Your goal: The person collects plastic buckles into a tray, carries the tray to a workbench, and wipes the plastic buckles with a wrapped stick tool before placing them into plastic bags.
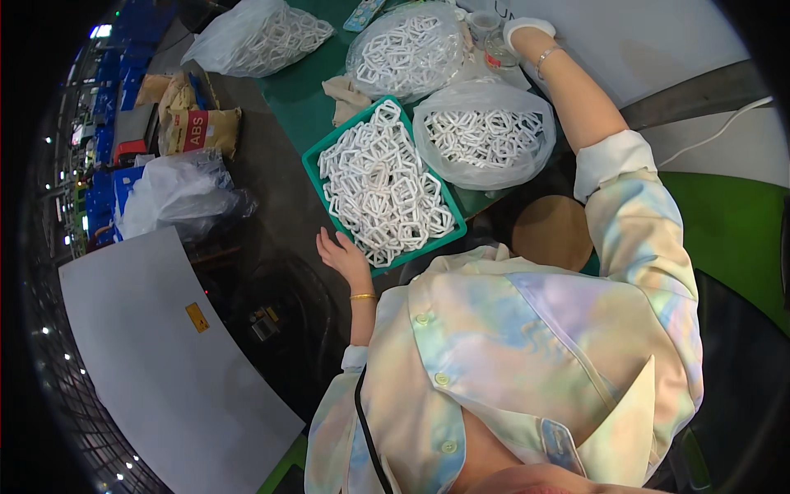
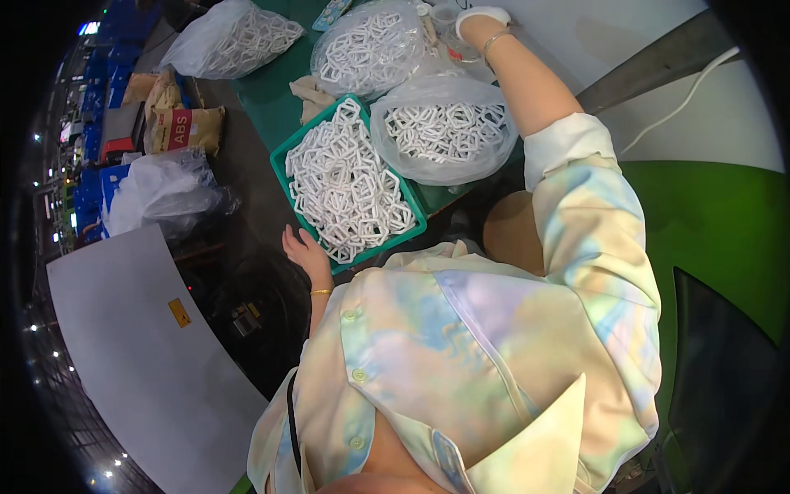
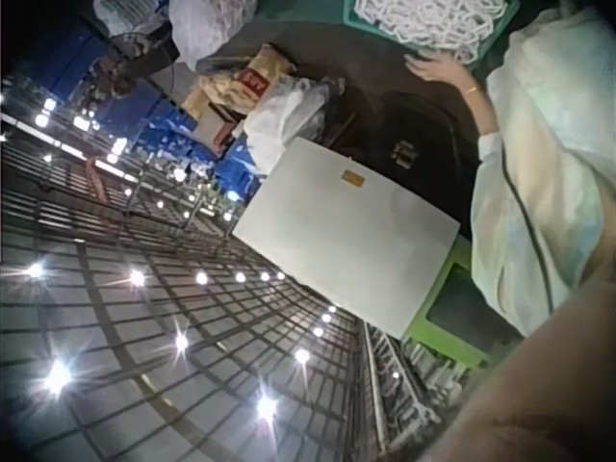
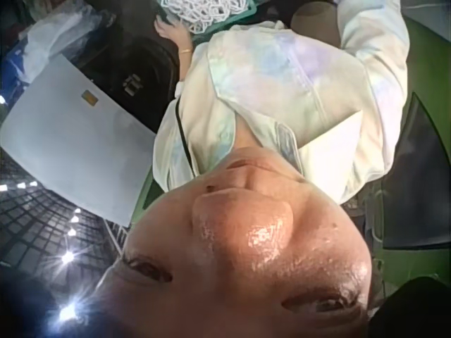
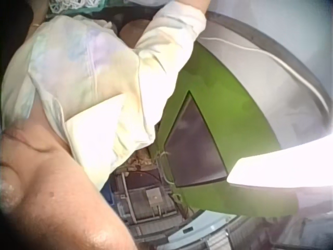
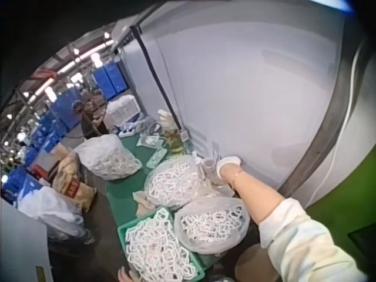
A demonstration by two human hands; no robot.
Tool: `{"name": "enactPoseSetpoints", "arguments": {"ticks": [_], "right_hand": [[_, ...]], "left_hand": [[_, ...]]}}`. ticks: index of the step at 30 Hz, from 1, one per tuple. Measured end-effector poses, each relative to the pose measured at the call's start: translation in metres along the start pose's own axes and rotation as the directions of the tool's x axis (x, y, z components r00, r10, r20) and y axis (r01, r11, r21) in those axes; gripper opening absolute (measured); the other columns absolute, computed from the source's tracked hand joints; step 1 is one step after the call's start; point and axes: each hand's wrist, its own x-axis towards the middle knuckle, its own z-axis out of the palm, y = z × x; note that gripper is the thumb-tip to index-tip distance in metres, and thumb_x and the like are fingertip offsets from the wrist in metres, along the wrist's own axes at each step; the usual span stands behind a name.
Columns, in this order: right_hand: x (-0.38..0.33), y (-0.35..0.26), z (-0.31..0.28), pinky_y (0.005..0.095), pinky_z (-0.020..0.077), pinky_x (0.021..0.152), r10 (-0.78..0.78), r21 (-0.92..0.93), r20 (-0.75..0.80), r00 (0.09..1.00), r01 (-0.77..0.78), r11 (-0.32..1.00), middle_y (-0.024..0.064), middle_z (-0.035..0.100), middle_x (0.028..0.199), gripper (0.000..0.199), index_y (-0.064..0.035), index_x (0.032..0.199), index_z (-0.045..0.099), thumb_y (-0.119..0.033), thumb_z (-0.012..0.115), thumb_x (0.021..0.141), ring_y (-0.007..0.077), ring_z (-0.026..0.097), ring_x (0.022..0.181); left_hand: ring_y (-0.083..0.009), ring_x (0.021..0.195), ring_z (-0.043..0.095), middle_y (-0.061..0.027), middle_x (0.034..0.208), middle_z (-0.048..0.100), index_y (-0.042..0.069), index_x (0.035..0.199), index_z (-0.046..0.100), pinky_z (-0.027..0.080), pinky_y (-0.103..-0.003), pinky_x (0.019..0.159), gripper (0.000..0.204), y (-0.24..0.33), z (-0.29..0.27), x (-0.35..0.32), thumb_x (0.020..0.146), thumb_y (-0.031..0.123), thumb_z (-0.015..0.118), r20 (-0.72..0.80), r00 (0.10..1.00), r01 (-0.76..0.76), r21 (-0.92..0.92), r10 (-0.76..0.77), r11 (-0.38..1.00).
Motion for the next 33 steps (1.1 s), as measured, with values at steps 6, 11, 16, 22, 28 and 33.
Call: {"name": "enactPoseSetpoints", "arguments": {"ticks": [6,11,16,22,28,33], "right_hand": [[0.011,0.016,0.004,0.0444,0.0521,0.09,-0.014,-0.062,0.042,0.999,0.017,0.998,0.0133,0.065,0.126,0.035,-0.0057,0.12,0.067,-0.024,0.054,0.093,0.0331,0.065,0.112],[-0.013,0.013,-0.015,0.0435,0.0548,0.086,-0.056,-0.151,-0.051,0.997,0.047,0.987,0.0118,0.068,0.12,0.031,-0.0113,0.113,0.072,-0.019,0.065,0.084,0.029,0.068,0.107],[-0.041,0.016,-0.025,0.0454,0.0518,0.091,0.159,-0.132,-0.027,0.987,-0.161,0.978,0.0154,0.064,0.126,0.034,-0.0086,0.12,0.067,-0.024,0.053,0.093,0.0357,0.064,0.112],[-0.074,-0.01,-0.043,0.0444,0.0519,0.091,0.235,-0.04,-0.03,0.972,-0.236,0.971,0.0166,0.066,0.12,0.032,-0.0113,0.119,0.068,-0.026,0.055,0.093,0.0357,0.063,0.112],[-0.087,-0.013,-0.037,0.0459,0.0507,0.092,0.321,-0.006,-0.001,0.947,-0.321,0.947,0.015,0.066,0.122,0.034,-0.0143,0.121,0.066,-0.03,0.054,0.094,0.0358,0.063,0.112],[-0.091,0.005,-0.01,0.046,0.0497,0.094,0.347,0.134,-0.058,0.936,-0.337,0.932,0.0142,0.064,0.126,0.038,-0.016,0.124,0.065,-0.034,0.05,0.095,0.0356,0.061,0.116]], "left_hand": [[-0.0411,0.102,0.06,-0.0244,0.107,0.064,-0.007,0.111,0.064,0.047,-0.041,0.091,0.043,-0.067,0.032,0.011,0.095,0.032,0.058,0.235,0.952,0.278,-0.398,-0.196,0.874],[-0.0412,0.085,0.057,-0.0235,0.087,0.058,-0.007,0.098,0.065,0.045,-0.046,0.077,0.039,-0.067,0.028,0.039,0.094,0.032,0.06,0.3,0.953,-0.01,-0.079,0.033,0.997],[-0.0397,0.086,0.058,-0.0214,0.087,0.059,-0.004,0.102,0.065,0.046,-0.045,0.077,0.035,-0.048,0.019,0.062,0.094,0.03,0.06,0.361,0.931,-0.014,-0.128,0.06,0.992],[-0.0388,0.095,0.06,-0.0206,0.098,0.063,-0.001,0.114,0.063,0.048,-0.043,0.085,0.04,-0.068,0.02,0.081,0.094,0.033,0.06,0.56,0.829,0.152,-0.227,0.001,0.962],[-0.0353,0.11,0.051,-0.019,0.121,0.05,0.0,0.128,0.053,0.042,-0.043,0.097,0.045,-0.024,0.005,0.092,0.088,0.017,0.065,0.269,0.953,-0.041,-0.347,0.141,0.937],[-0.0336,0.12,0.044,-0.0163,0.125,0.05,0.003,0.126,0.055,0.035,-0.044,0.104,0.041,0.026,-0.008,0.101,0.087,0.015,0.064,0.064,0.927,-0.338,-0.284,0.37,0.897]]}}
